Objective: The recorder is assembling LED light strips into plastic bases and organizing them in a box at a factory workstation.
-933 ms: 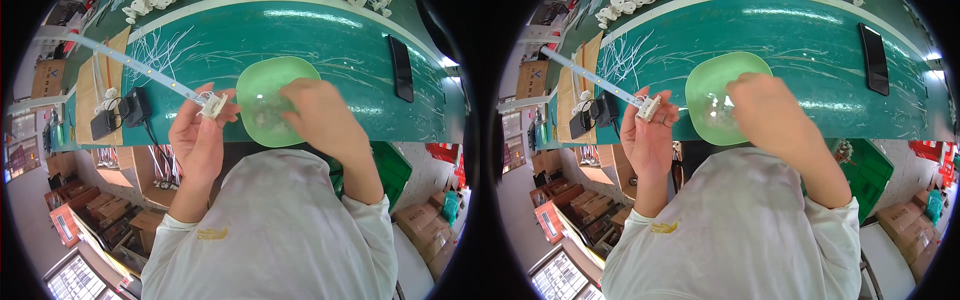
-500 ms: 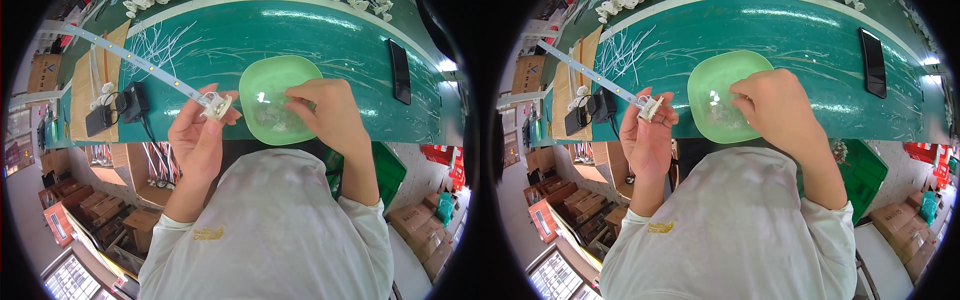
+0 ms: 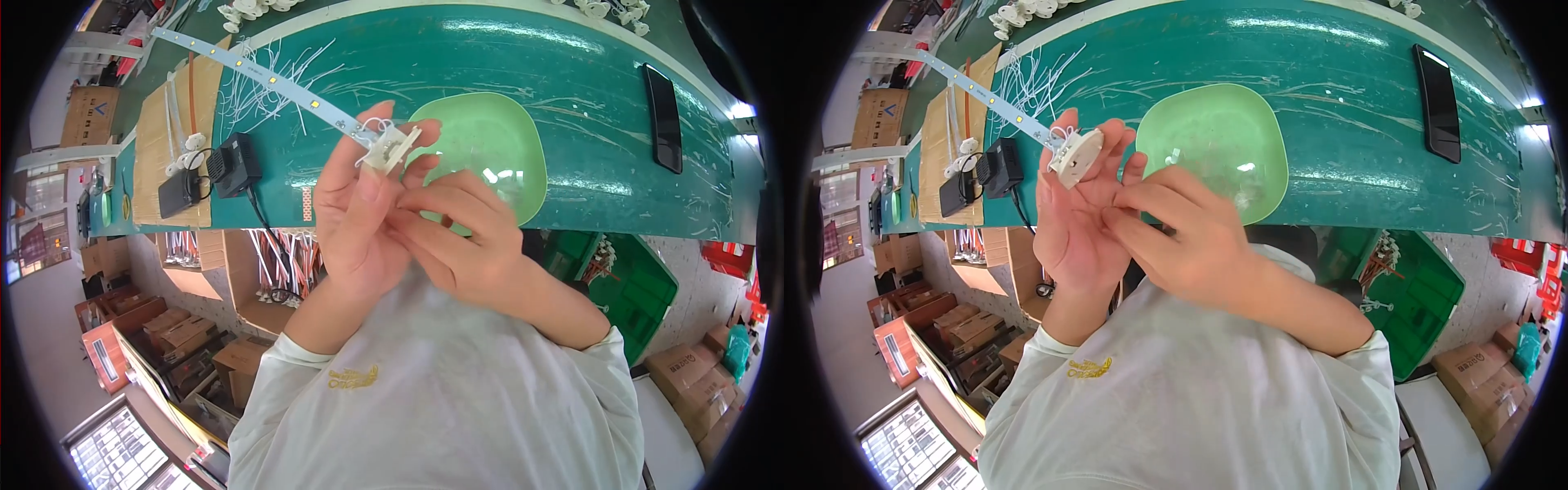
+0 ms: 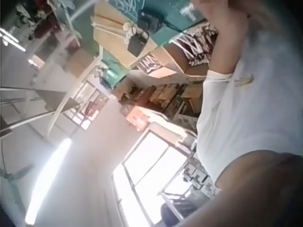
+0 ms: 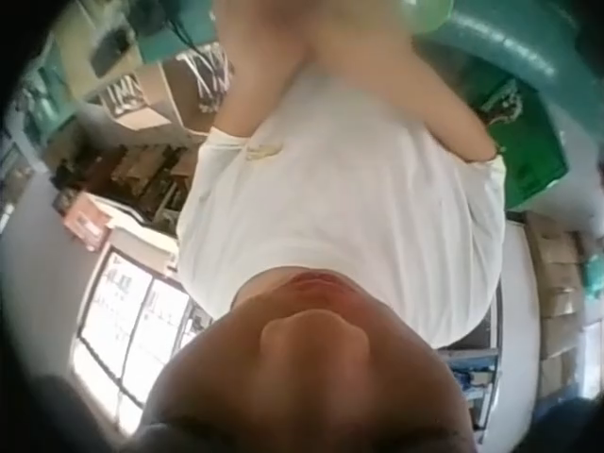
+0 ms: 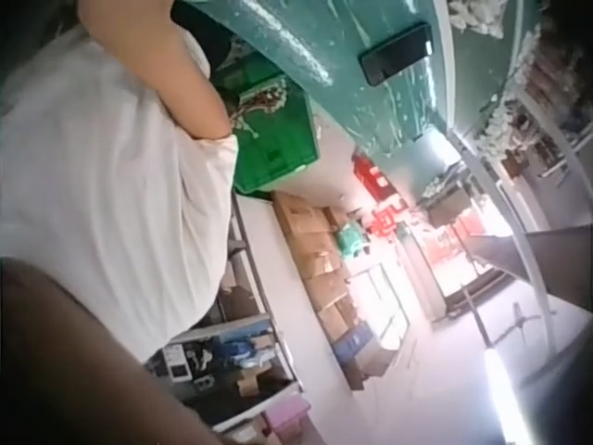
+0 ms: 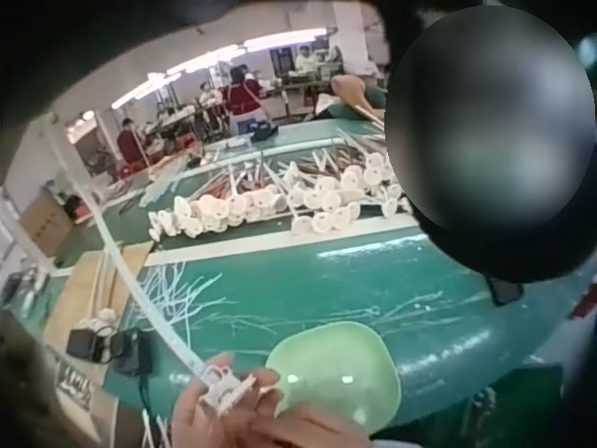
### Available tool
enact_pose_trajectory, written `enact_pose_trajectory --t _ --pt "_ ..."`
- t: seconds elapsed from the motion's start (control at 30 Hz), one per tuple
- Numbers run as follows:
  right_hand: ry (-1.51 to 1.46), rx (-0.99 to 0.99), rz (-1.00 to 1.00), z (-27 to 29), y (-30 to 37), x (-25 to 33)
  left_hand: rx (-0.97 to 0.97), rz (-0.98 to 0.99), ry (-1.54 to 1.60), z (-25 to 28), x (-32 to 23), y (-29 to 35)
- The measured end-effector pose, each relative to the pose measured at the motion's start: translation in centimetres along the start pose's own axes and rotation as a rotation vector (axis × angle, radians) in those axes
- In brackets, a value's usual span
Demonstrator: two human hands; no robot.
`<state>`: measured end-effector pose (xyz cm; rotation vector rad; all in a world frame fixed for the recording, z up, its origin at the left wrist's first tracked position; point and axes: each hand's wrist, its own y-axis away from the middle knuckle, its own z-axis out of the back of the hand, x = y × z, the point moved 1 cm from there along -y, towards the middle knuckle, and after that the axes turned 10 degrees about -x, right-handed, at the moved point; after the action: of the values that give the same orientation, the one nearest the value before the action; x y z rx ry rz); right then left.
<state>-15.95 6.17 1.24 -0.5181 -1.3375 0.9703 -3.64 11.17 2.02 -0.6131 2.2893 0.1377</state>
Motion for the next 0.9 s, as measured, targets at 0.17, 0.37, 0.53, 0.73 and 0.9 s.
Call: enact_pose_trajectory --t 0.17,0.37,0.53,0.73,0.9 --pt "-0.168 0.092 -0.189 0.2 0.3 -0.2 0.099 0.022 -0.019 0.8 -0.3 0.1" --pt "-0.208 0.085 -0.489 0.5 0.2 0.1 0.253 0.03 -0.157 1.0 -0.3 0.1" --pt "-0.329 0.128 -0.526 1.0 0.7 -0.3 0.264 0.041 -0.06 0.8 -0.1 0.1" --pt "-0.126 -0.004 -0.025 0.7 1.3 0.0 0.208 0.061 0.029 1.0 0.0 -0.3" --pt "-0.103 -0.076 -0.066 2.5 -0.9 0.7 0.237 0.007 -0.041 0.4 -0.1 -0.1"
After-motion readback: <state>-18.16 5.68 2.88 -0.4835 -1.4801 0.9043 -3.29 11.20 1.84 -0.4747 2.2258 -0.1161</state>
